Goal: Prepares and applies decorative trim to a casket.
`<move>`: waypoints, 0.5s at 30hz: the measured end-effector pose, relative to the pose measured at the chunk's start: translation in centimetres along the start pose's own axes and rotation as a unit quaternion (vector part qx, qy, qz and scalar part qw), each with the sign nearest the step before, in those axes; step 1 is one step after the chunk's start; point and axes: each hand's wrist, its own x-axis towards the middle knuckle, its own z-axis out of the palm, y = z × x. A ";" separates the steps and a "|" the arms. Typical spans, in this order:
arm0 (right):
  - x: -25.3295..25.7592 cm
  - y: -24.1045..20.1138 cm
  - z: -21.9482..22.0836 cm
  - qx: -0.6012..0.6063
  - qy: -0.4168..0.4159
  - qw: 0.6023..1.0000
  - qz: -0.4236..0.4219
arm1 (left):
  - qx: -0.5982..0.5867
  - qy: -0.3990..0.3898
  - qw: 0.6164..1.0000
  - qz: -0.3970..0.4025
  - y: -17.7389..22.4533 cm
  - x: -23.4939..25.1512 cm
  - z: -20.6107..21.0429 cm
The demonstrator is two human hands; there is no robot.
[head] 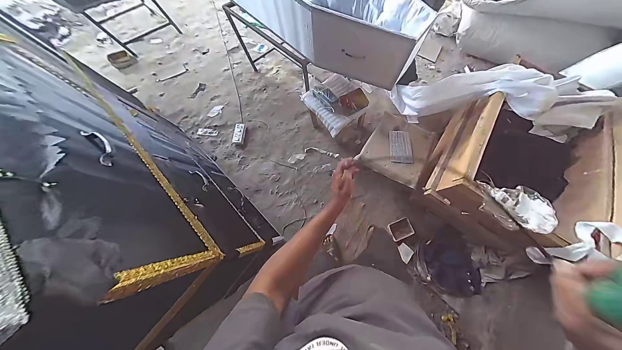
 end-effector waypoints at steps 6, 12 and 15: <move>0.2 14.2 14.9 -0.068 -0.148 0.987 -0.010 | -0.090 -0.119 0.985 0.092 7.4 5.7 7.4; 1.6 24.5 31.0 -0.048 -0.384 0.890 0.243 | 0.330 -0.063 0.880 -0.336 -8.8 5.7 5.2; 1.6 29.3 37.8 -0.078 -0.495 0.796 0.340 | 0.454 -0.068 0.776 -0.433 -14.8 2.8 1.9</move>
